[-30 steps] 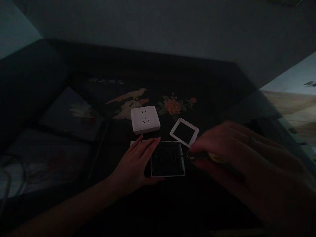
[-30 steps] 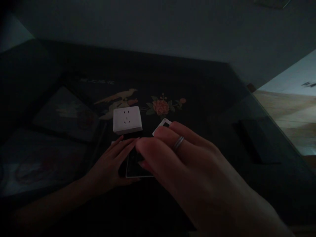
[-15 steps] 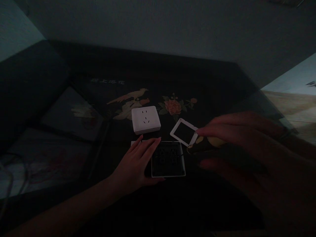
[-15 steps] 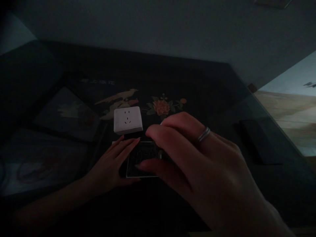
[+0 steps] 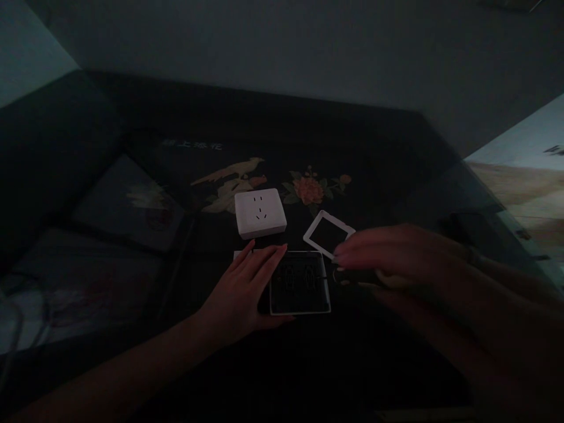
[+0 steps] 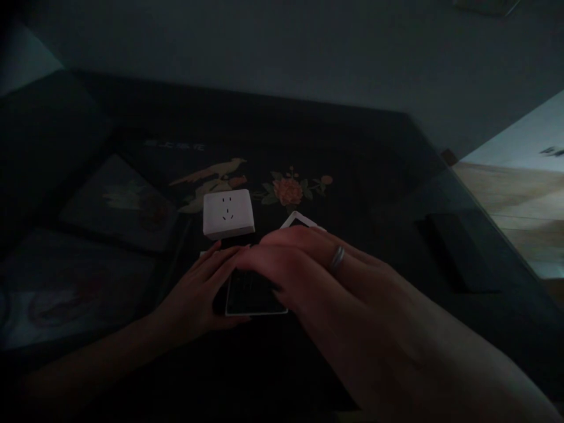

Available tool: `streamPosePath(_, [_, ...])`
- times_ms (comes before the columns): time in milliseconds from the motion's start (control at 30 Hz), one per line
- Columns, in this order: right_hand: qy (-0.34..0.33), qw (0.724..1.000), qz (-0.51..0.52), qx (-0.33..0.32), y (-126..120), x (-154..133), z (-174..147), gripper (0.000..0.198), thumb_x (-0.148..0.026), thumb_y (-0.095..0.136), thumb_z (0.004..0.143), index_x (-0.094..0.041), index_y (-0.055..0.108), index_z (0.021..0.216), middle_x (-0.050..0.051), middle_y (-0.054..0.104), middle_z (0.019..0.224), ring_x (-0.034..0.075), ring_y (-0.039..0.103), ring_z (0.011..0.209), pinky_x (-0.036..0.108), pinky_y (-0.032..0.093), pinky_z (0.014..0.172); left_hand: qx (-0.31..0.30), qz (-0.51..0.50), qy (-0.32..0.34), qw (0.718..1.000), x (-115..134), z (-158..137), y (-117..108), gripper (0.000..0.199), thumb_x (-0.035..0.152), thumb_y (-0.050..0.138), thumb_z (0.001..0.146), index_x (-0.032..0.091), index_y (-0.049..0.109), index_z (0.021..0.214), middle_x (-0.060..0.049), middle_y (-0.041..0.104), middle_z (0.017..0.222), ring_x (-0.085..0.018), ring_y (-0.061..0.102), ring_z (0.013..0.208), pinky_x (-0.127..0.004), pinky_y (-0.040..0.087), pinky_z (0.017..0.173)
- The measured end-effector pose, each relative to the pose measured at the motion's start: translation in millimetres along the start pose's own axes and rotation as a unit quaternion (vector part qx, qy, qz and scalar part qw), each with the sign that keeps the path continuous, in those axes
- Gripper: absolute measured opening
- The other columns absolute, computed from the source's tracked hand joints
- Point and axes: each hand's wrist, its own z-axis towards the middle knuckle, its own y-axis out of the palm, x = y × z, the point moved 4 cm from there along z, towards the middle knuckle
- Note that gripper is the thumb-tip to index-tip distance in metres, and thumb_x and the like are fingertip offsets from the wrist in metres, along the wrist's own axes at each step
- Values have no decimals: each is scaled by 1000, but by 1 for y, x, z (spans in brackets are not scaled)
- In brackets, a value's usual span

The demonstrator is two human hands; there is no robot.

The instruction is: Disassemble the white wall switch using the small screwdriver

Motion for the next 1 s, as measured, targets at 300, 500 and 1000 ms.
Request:
streamPosePath(300, [-26,995,-65,65,8,-4,15,10,-20,47,99,-24,55,94,2,65,90,18,66,81,27,52,68,-14,17,-6,1000,-1,0,1,113,52,78,74,18,8,156,-21,49,148,-41,47,137,-61,37,113])
streamPosePath(500, [-15,999,42,-14,3,0,10,26,-16,48,95,-32,54,115,-1,62,110,15,66,95,23,54,78,-1,9,10,1000,-2,0,1,112,51,77,75,19,7,156,-20,49,148,-38,48,137,-59,34,116])
streamPosePath(1000, [-23,972,-167,162,9,-10,14,7,-24,57,97,-20,60,102,0,66,75,16,64,68,27,50,59,-2,7,4,1000,0,-1,-1,115,50,78,74,18,5,157,-19,48,149,-38,46,138,-58,35,116])
